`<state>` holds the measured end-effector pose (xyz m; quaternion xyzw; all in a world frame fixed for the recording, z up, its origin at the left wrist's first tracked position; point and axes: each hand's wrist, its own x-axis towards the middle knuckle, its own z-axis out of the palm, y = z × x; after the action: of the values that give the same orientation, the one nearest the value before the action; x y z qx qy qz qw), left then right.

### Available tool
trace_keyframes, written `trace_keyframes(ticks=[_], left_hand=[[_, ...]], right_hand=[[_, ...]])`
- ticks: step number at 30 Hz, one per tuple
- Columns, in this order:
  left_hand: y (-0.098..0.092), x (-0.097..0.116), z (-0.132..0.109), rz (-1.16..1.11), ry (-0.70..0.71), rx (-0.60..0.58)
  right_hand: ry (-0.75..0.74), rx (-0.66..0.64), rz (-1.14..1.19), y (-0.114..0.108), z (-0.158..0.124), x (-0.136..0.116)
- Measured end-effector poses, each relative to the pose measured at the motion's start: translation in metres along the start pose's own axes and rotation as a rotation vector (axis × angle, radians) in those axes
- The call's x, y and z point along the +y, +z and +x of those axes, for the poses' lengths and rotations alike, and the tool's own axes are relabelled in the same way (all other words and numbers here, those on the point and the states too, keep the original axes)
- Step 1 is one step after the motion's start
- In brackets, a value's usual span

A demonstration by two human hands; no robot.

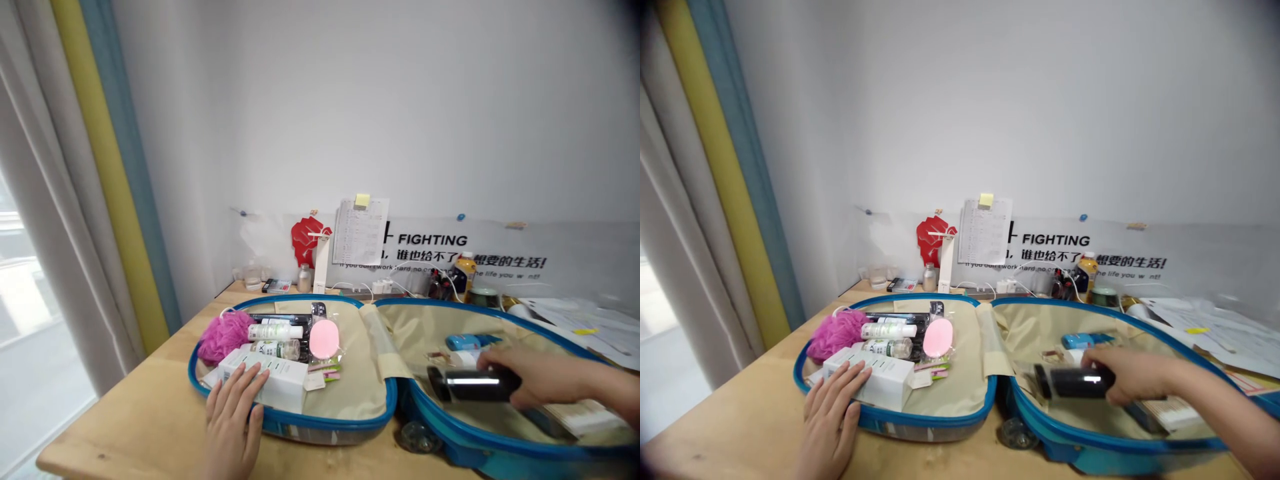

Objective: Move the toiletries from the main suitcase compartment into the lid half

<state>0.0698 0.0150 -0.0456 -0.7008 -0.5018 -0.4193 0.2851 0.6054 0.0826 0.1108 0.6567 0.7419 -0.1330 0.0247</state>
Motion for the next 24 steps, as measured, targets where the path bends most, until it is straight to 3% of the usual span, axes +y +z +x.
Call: trace_keyframes(ticks=[4,7,9,12,16,20,24], left_hand=[[0.000,0.000,-0.001,0.010,-0.017,-0.009],[0.001,0.001,-0.002,0.013,-0.032,-0.015],[0.001,0.001,-0.002,0.016,-0.036,-0.023],[0.000,0.000,-0.001,0.018,-0.027,-0.029],[-0.002,0.000,0.001,0.015,-0.002,-0.010],[-0.003,0.002,0.004,0.011,0.004,0.009],[-0.002,0.003,0.004,0.010,-0.003,0.005]], right_hand=[[-0.066,0.142,0.038,-0.062,0.000,-0.051],[-0.169,0.197,0.061,-0.080,0.020,-0.118],[-0.238,0.201,0.060,-0.073,0.045,-0.168],[-0.347,0.196,0.042,-0.045,0.089,-0.240],[-0.459,0.199,0.011,-0.007,0.135,-0.315],[-0.519,0.195,-0.019,0.018,0.162,-0.352],[-0.544,0.207,-0.016,0.034,0.176,-0.360]])
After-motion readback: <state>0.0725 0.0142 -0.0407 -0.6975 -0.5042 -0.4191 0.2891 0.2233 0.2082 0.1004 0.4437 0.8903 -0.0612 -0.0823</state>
